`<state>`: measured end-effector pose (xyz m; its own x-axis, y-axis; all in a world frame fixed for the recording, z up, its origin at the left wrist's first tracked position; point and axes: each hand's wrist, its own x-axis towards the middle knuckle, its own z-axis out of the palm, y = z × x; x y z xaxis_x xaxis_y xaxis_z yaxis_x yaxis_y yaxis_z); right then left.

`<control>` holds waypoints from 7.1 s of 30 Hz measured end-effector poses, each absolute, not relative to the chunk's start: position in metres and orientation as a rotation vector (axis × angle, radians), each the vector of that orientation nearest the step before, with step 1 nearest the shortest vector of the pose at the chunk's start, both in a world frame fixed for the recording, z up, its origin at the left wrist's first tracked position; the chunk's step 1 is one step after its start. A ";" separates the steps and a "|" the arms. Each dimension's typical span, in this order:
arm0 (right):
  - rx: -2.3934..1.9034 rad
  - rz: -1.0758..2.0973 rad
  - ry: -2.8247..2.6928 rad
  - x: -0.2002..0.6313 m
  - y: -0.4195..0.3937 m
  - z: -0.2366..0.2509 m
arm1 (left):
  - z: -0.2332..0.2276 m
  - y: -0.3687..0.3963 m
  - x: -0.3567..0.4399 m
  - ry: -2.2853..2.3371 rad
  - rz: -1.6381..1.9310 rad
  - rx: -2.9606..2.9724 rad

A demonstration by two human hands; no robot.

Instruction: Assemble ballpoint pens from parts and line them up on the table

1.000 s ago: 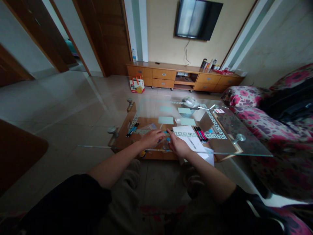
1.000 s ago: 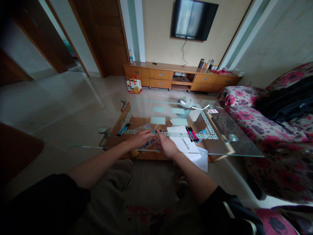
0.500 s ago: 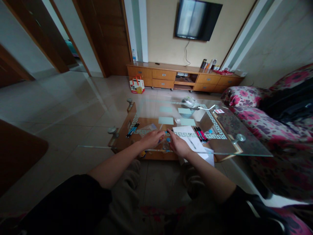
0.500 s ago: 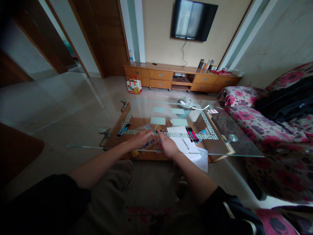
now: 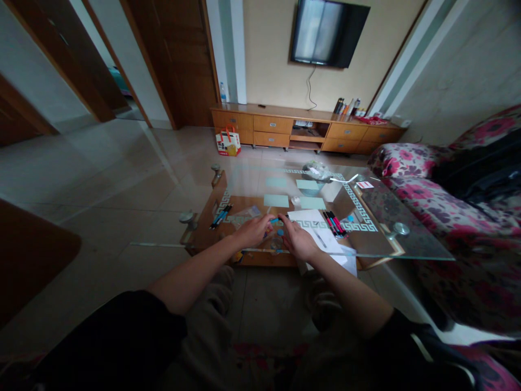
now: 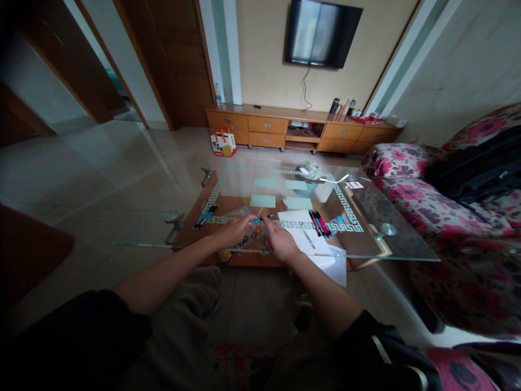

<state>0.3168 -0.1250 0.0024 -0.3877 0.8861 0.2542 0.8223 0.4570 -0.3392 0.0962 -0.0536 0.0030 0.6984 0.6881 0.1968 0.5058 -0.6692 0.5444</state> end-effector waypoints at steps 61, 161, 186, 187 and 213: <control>-1.618 0.063 -2.291 0.317 -0.125 0.012 | 0.000 -0.052 0.101 0.876 0.639 2.266; -1.999 -0.015 -1.981 0.429 -0.099 -0.037 | -0.004 -0.049 0.092 0.880 0.601 2.258; -1.261 0.301 -2.143 0.333 -0.120 0.005 | -0.008 -0.050 0.096 0.866 0.641 2.212; -1.252 0.317 -2.157 0.328 -0.121 0.005 | -0.008 -0.050 0.096 0.867 0.642 2.218; -1.428 0.238 -2.397 0.328 -0.119 0.001 | -0.001 -0.049 0.093 0.691 0.506 2.730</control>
<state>0.3284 -0.1193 0.0011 -0.4374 0.8762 0.2023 0.8193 0.4811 -0.3118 0.0929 -0.0489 -0.0005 0.8243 0.5007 0.2641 0.4029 -0.8467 0.3476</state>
